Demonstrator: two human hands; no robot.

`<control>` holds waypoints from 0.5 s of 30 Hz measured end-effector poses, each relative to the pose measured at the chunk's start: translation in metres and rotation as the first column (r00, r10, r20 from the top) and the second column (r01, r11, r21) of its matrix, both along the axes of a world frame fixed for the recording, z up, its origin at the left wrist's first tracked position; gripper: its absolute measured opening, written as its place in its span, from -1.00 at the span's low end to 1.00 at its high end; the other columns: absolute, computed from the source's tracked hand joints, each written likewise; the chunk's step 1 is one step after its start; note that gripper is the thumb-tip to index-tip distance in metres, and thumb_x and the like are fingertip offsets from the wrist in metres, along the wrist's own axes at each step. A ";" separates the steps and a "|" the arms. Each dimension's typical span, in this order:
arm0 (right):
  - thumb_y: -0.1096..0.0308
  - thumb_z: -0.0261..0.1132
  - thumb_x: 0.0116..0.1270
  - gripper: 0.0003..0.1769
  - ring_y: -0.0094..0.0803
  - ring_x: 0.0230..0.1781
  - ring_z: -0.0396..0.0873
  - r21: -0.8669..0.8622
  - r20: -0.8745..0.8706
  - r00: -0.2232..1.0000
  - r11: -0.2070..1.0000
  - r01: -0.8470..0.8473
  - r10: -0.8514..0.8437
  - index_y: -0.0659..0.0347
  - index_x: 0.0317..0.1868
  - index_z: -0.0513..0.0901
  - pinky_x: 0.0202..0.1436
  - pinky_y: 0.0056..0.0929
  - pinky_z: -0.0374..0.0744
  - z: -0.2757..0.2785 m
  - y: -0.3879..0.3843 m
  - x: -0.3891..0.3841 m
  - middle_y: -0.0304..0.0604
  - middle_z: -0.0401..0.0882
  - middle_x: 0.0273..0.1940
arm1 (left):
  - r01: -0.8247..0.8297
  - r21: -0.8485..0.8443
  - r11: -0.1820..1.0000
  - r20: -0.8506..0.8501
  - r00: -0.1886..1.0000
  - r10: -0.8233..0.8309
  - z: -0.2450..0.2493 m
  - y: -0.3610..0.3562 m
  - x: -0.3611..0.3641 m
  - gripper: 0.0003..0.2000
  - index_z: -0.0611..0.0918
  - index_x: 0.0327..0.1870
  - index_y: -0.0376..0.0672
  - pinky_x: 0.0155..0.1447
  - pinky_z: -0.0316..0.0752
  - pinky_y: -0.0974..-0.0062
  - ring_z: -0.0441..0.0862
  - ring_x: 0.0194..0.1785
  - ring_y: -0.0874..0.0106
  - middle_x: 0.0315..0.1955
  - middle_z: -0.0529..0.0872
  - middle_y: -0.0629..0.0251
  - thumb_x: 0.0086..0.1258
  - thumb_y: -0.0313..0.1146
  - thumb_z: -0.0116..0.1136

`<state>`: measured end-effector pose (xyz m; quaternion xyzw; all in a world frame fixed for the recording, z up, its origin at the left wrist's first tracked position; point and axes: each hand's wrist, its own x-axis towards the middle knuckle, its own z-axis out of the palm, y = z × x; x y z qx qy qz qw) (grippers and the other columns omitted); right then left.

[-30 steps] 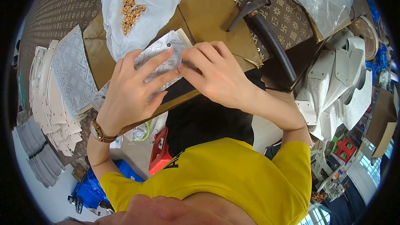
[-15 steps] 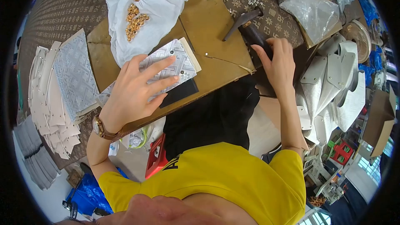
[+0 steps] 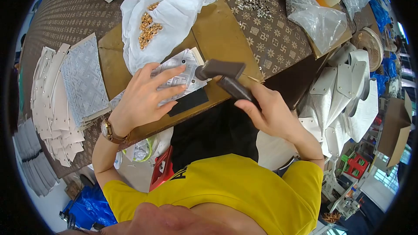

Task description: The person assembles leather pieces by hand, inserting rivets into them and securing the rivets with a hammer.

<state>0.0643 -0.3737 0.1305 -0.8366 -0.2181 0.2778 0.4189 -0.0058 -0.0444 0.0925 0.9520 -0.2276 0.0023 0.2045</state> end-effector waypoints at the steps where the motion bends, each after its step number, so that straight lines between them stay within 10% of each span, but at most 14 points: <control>1: 0.01 0.07 0.75 -0.52 -0.52 -0.59 0.55 0.029 0.186 0.982 0.999 -0.035 0.029 0.34 -0.03 0.60 -0.47 -0.48 0.43 0.010 0.001 -0.002 -0.23 0.52 -0.56 | 0.009 0.006 1.000 -0.001 1.000 -0.009 0.001 0.000 0.000 -0.60 0.83 0.11 0.09 0.35 0.56 0.07 0.52 0.30 -0.02 0.50 0.57 0.51 0.18 -0.35 0.51; 4: 0.01 0.08 0.74 -0.53 -0.46 -0.60 0.57 0.054 0.527 0.846 0.991 -0.126 0.079 0.33 -0.03 0.61 -0.48 -0.41 0.46 0.020 -0.001 -0.003 -0.19 0.54 -0.55 | 0.018 0.005 1.000 -0.008 1.000 -0.018 -0.001 0.000 -0.001 -0.61 0.83 0.09 0.02 0.35 0.54 0.07 0.50 0.31 -0.03 0.48 0.56 0.42 0.19 -0.36 0.51; 6: 0.13 0.18 0.70 -0.65 -0.43 -0.58 0.58 0.662 0.069 0.992 0.740 -0.122 0.102 0.31 0.00 0.63 -0.46 -0.35 0.48 0.002 -0.012 -0.002 -0.17 0.55 -0.53 | 0.019 0.008 1.000 0.000 1.000 -0.019 -0.002 0.000 -0.001 -0.62 0.83 0.09 0.03 0.35 0.54 0.07 0.50 0.31 -0.02 0.48 0.56 0.42 0.19 -0.36 0.51; 8: 0.19 0.23 0.68 -0.71 -0.41 -0.56 0.58 0.864 -0.141 0.965 0.503 0.011 0.222 0.30 0.02 0.63 -0.45 -0.31 0.50 -0.014 -0.007 -0.002 -0.17 0.55 -0.52 | 0.017 0.017 1.000 0.009 1.000 -0.017 0.000 0.001 -0.001 -0.62 0.83 0.08 0.03 0.35 0.53 0.07 0.50 0.31 -0.02 0.47 0.56 0.42 0.19 -0.36 0.51; 9: 0.27 0.28 0.64 -0.77 -0.37 -0.56 0.58 0.442 0.194 0.966 0.864 -0.242 0.172 0.29 0.04 0.64 -0.44 -0.28 0.51 -0.023 0.001 -0.002 -0.15 0.57 -0.49 | 0.011 0.009 1.000 0.001 1.000 -0.011 0.001 0.001 0.000 -0.62 0.84 0.08 0.03 0.35 0.53 0.07 0.50 0.32 -0.02 0.47 0.56 0.42 0.19 -0.36 0.51; 10: 0.34 0.33 0.60 -0.81 -0.33 -0.55 0.58 -0.161 0.481 0.827 0.957 -0.243 0.291 0.28 0.06 0.64 -0.43 -0.25 0.53 -0.026 0.005 -0.001 -0.12 0.59 -0.47 | 0.004 0.000 1.000 -0.007 1.000 -0.004 0.001 -0.001 0.000 -0.62 0.84 0.08 0.02 0.35 0.53 0.07 0.49 0.32 -0.01 0.47 0.56 0.41 0.18 -0.35 0.51; 15: 0.25 0.43 0.55 -0.69 0.12 -0.30 0.70 -0.033 0.363 0.930 0.996 0.078 -0.061 0.31 0.07 0.65 -0.20 -0.19 0.66 -0.028 -0.008 0.006 0.20 0.67 -0.18 | 0.003 -0.013 1.000 0.014 1.000 -0.003 -0.001 0.002 -0.004 -0.60 0.84 0.10 0.07 0.33 0.54 0.08 0.54 0.25 -0.02 0.48 0.57 0.43 0.17 -0.39 0.50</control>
